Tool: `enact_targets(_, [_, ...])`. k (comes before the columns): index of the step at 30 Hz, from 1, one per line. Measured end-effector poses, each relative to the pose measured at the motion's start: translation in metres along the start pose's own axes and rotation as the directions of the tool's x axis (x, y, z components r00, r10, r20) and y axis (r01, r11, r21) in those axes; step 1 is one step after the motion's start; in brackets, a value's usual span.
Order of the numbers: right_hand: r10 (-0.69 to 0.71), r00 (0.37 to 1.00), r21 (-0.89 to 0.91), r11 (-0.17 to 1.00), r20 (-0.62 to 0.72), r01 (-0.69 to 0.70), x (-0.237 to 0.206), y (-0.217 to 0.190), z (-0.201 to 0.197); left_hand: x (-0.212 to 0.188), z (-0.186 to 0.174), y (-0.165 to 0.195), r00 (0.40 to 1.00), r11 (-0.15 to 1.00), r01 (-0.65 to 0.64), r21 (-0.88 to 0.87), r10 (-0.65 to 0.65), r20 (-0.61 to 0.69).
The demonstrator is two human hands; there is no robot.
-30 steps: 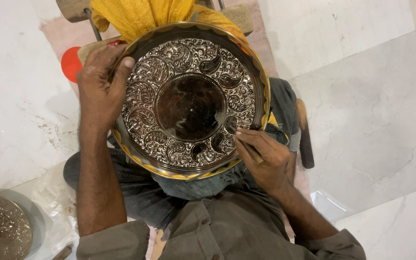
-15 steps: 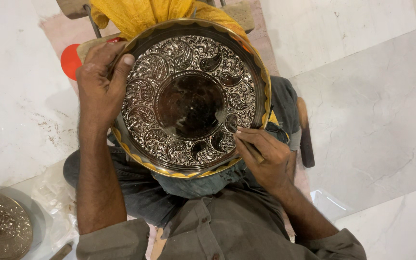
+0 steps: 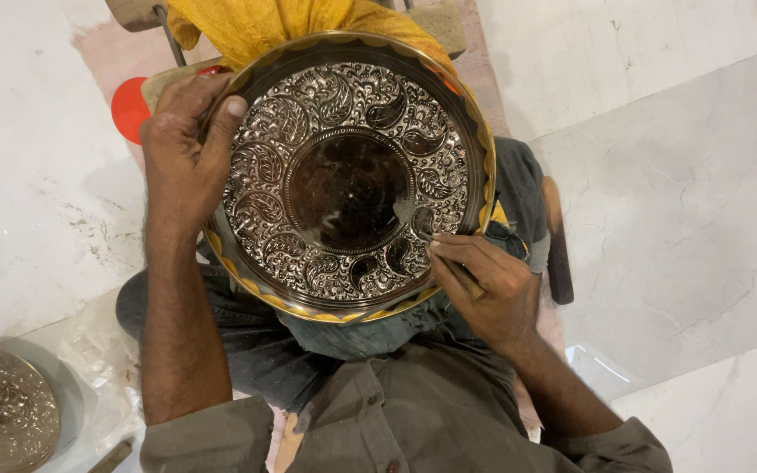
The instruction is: The person sits cross-legged and uses a hammer and chisel to engrave intricate patterns onto a metal plate. They repeatedly strike the chisel to shape the design, occasionally adjusting the plate's position.
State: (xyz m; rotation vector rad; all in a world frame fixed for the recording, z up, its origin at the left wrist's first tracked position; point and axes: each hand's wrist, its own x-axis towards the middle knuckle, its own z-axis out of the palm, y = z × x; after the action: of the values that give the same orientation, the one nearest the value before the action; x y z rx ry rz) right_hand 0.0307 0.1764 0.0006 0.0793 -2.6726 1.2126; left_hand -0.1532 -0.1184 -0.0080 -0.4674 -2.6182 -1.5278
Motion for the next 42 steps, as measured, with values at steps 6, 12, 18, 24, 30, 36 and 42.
enact_targets(6, [-0.017,1.000,0.011,1.000,0.006,0.017,-0.0014,0.0028,-0.0005,0.0002,0.0004,0.0006,1.000,1.000,-0.009,0.005,0.009,-0.006])
enact_targets(12, [0.026,0.999,0.031,0.999,-0.043,-0.025,-0.0048,0.0029,0.0018,0.0008,0.0000,0.0022,1.000,1.000,0.007,0.001,-0.007,0.000])
enact_targets(18, [0.003,0.999,-0.014,1.000,-0.044,-0.004,-0.0049,0.0039,0.0028,0.0009,0.0003,0.0044,0.996,0.996,0.091,0.012,-0.091,-0.004])
enact_targets(24, [-0.022,0.999,-0.059,0.998,-0.032,0.020,-0.0039,0.0042,0.0033,0.0016,-0.0004,0.0022,1.000,1.000,0.012,0.008,-0.012,-0.005])
enact_targets(30, [-0.022,0.999,-0.044,0.999,-0.031,0.021,-0.0025,0.0020,0.0014,0.0012,-0.0006,0.0020,1.000,1.000,0.000,0.006,0.000,0.005])
enact_targets(36, [-0.034,0.999,-0.035,0.999,-0.014,0.034,-0.0012,0.0009,0.0005,0.0013,-0.0007,0.0015,1.000,1.000,0.019,0.017,-0.019,0.001])
enact_targets(42, [-0.043,0.999,-0.019,0.999,0.004,0.043,-0.0043,0.0041,0.0006,0.0007,-0.0010,0.0013,1.000,1.000,0.010,0.007,-0.010,-0.001])
